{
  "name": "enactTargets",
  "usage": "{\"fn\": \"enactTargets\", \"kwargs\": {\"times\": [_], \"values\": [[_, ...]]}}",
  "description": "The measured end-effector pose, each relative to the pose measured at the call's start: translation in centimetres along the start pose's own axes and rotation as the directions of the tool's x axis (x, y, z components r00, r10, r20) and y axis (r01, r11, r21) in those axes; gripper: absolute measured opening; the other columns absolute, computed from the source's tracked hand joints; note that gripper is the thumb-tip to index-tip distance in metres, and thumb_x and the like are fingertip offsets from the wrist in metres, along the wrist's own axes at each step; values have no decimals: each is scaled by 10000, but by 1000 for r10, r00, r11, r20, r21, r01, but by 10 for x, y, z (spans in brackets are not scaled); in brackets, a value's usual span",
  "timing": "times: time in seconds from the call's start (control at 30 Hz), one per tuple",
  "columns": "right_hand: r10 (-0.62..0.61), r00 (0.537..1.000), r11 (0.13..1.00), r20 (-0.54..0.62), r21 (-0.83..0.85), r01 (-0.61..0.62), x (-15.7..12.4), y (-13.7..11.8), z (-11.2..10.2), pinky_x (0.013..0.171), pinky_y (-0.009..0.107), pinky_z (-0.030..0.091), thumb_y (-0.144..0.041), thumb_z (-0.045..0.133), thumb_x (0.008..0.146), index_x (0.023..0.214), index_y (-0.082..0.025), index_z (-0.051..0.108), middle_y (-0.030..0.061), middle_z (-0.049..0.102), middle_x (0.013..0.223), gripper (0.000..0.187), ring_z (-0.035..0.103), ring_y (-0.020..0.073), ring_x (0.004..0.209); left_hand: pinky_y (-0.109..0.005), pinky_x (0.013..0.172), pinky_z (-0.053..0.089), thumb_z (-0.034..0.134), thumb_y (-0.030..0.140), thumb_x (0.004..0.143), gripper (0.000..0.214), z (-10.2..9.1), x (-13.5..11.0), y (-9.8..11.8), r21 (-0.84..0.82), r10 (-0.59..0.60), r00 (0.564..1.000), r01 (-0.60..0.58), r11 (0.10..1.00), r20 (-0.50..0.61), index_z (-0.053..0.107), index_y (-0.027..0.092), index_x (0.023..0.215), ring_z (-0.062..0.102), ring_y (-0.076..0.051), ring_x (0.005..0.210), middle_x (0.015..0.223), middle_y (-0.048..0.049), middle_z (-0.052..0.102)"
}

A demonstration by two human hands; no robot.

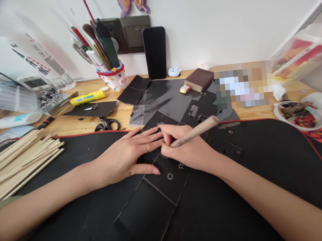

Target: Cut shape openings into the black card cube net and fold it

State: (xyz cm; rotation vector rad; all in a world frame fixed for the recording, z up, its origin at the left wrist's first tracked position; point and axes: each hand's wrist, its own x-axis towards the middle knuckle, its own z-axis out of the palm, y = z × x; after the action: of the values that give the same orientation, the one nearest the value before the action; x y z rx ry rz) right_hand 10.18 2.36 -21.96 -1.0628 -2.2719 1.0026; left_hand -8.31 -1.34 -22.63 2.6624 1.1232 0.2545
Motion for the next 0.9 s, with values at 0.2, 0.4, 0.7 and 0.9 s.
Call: {"fn": "enactTargets", "kwargs": {"times": [0.2, 0.4, 0.7, 0.9], "values": [[25, 1000, 999, -16, -35, -26, -1, -2, 0, 440, 219, 238, -68, 478, 621, 535, -193, 277, -75, 316, 502, 252, 284, 67, 481, -410, 1063, 125, 383, 607, 779, 671, 1, 0, -2, 3, 0, 1000, 0, 1000, 9, 299, 224, 1323, 182, -191, 1315, 1392, -48, 302], [35, 999, 997, -24, -63, -37, -2, -1, 0, 454, 227, 271, -76, 466, 620, 540, -199, 265, -62, 361, 527, 249, 317, 77, 496, -389, 1069, 102, 360, 620, 780, 685, 2, 0, -2, 27, -8, 1000, 7, 1000, 22, 276, 223, 1332, 146, -164, 1324, 1405, -20, 276], [9, 999, 996, -46, -92, -13, -3, 1, 1, 452, 226, 275, -69, 463, 613, 537, -199, 257, -65, 350, 514, 255, 316, 76, 489, -372, 1074, 86, 349, 624, 783, 686, 2, 0, -2, 41, -16, 999, 15, 999, 30, 279, 217, 1331, 130, -147, 1326, 1409, -12, 262], [17, 998, 995, -61, -100, -23, -3, 0, 1, 423, 224, 254, -78, 469, 607, 528, -200, 262, -67, 349, 497, 252, 305, 74, 467, -368, 1074, 89, 349, 620, 785, 680, 3, 0, -2, 52, -15, 1000, 14, 999, 22, 277, 221, 1332, 127, -139, 1327, 1410, -13, 262]]}}
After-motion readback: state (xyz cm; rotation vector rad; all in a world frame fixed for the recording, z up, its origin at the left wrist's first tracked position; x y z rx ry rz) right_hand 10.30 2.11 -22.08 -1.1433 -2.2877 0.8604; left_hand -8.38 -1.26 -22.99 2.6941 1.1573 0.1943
